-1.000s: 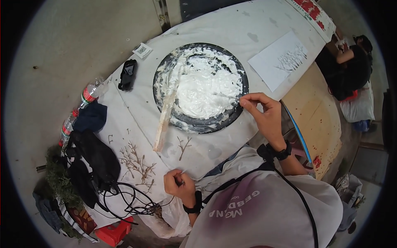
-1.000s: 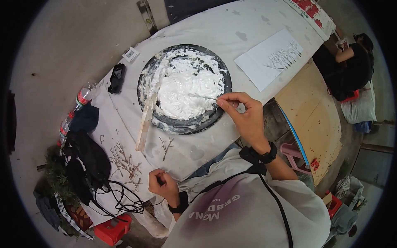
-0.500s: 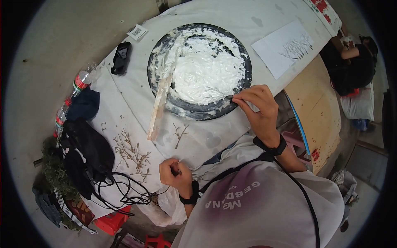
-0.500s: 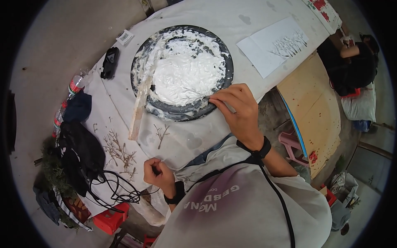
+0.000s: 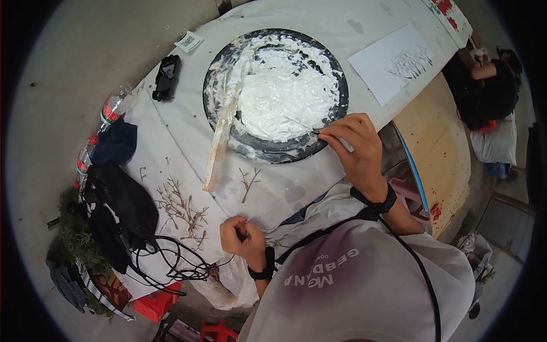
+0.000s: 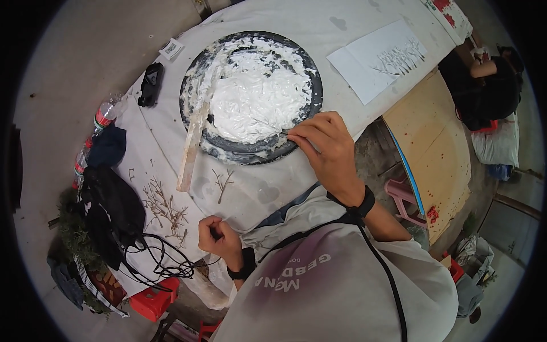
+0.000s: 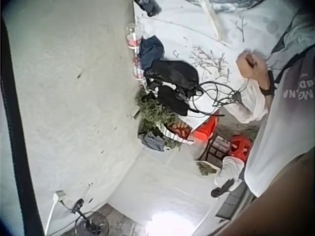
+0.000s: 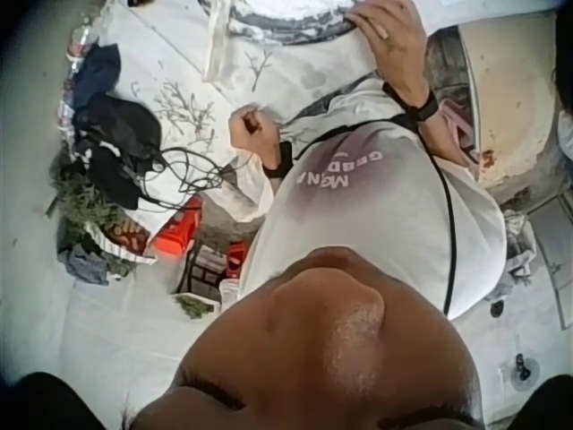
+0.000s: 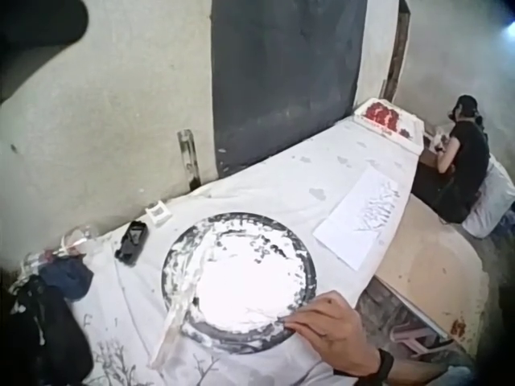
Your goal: The person dips several twigs into a bowl of white paste and places them onto a sheet of paper. They then pick up and examine a black electronic device and its components.
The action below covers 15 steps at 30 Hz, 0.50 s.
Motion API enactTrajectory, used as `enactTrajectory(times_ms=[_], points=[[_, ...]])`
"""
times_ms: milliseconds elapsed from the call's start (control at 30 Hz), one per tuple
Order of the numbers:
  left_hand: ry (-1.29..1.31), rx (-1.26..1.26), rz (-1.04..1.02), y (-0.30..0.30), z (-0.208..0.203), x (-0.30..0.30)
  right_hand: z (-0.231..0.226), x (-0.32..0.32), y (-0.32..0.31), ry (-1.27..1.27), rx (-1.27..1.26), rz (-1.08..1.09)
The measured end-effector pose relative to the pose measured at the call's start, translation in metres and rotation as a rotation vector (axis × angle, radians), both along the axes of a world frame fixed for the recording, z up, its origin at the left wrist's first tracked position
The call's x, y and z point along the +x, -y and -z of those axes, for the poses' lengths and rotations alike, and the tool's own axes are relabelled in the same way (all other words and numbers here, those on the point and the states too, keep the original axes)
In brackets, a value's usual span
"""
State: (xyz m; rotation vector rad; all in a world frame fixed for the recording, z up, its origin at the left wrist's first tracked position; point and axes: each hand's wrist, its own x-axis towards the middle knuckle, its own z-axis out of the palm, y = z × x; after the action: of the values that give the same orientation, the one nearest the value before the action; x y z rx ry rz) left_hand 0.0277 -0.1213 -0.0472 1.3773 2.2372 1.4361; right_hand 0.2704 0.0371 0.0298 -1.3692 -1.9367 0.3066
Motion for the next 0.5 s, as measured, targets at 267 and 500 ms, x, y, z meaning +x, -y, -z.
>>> enactTrajectory(times_ms=[267,500], points=[[0.005,0.008,-0.003,-0.001,0.002,0.000,-0.001,0.000,-0.003,-0.050,0.017,0.028],[0.004,0.020,0.004,-0.001,0.001,-0.001,-0.008,0.006,-0.011,-0.297,-0.114,0.189]])
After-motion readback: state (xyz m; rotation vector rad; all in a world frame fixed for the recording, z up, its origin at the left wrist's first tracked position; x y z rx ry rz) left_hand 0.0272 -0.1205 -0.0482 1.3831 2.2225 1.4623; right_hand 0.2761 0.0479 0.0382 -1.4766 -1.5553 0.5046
